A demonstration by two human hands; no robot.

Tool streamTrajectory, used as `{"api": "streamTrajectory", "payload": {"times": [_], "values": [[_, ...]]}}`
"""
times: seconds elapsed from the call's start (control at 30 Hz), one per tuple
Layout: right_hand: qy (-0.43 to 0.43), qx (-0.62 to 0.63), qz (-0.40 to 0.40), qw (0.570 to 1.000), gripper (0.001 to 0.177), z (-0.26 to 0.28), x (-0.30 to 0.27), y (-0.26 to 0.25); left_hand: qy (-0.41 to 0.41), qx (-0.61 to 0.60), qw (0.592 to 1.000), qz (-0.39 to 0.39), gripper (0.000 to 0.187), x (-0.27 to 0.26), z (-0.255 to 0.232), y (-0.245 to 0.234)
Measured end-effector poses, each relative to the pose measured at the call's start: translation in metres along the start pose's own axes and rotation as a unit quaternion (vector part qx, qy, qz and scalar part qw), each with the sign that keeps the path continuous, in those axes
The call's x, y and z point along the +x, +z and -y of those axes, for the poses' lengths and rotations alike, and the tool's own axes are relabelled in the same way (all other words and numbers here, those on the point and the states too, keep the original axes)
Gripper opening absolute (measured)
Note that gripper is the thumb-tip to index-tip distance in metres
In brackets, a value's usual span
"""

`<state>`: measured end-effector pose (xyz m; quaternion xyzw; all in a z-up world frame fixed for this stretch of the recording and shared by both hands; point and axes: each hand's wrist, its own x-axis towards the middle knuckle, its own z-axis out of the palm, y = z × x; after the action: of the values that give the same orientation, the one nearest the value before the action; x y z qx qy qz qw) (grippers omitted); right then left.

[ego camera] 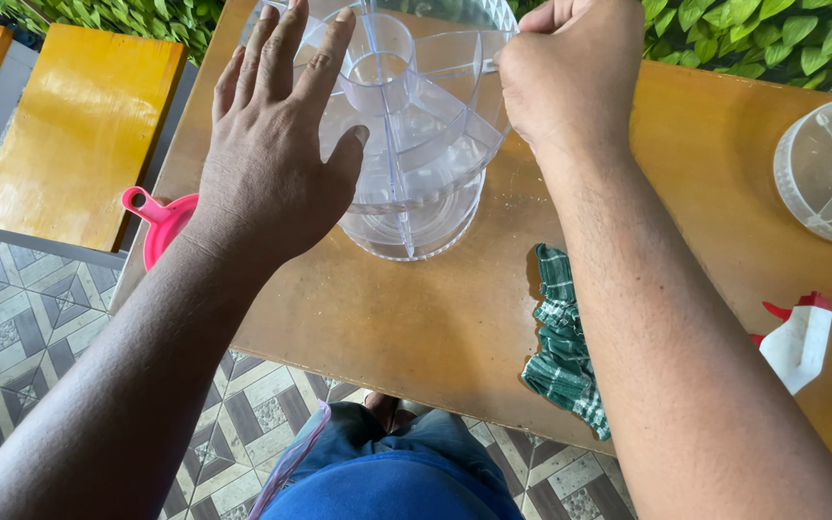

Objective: The person assembles a multi-tiered clear plastic stand by hand. They place small white rings into slots on the base, attach vertical panels, and stack circular trays, then lift and reposition the assembled unit on the table.

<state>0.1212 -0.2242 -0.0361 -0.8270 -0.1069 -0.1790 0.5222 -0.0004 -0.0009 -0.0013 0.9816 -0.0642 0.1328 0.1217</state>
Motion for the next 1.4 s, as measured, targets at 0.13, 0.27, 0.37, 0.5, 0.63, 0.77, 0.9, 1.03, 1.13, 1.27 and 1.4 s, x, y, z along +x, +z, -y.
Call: {"api": "streamTrajectory", "payload": {"times": [0.13,0.27,0.37,0.5,0.63,0.77,0.9,1.03,1.13,1.27,1.4], "values": [[0.004,0.007,0.019,1.000,0.016,0.001,0.002,-0.005,0.003,0.002,1.000,0.000,0.078,0.001,0.000,0.000],[0.047,-0.026,0.063,0.997,0.017,0.010,0.004,-0.007,0.003,0.000,1.000,0.002,0.078,0.001,0.000,-0.001],[0.056,-0.061,0.082,0.993,0.019,0.017,0.005,-0.012,0.005,0.001,1.000,0.000,0.079,0.001,-0.001,-0.001],[0.069,-0.128,0.082,0.986,0.014,0.022,0.003,-0.013,0.011,-0.004,1.000,-0.004,0.078,0.002,-0.001,-0.001],[-0.041,-0.045,0.071,0.996,0.005,0.022,-0.003,-0.012,0.021,-0.079,0.996,-0.044,0.072,-0.001,0.009,0.002],[-0.064,0.051,-0.051,0.995,0.010,0.013,-0.041,-0.034,0.013,-0.273,0.947,-0.171,0.054,-0.024,0.036,0.014],[0.050,0.058,-0.098,0.992,0.008,0.000,-0.134,-0.051,-0.121,-0.364,0.889,-0.250,0.033,-0.082,0.088,0.031],[0.089,0.073,0.000,0.993,0.006,-0.021,-0.207,-0.039,-0.305,-0.182,0.920,-0.163,0.016,-0.155,0.145,0.054],[0.089,-0.042,0.054,0.994,0.007,-0.042,-0.236,-0.029,-0.318,-0.076,0.942,-0.078,0.016,-0.203,0.176,0.071],[0.058,-0.120,0.080,0.988,0.010,-0.070,-0.244,-0.014,-0.321,-0.034,0.947,0.006,0.021,-0.236,0.197,0.096],[-0.043,-0.222,0.106,0.968,0.023,-0.084,-0.242,0.001,-0.325,-0.013,0.946,0.017,0.035,-0.240,0.204,0.115]]}}
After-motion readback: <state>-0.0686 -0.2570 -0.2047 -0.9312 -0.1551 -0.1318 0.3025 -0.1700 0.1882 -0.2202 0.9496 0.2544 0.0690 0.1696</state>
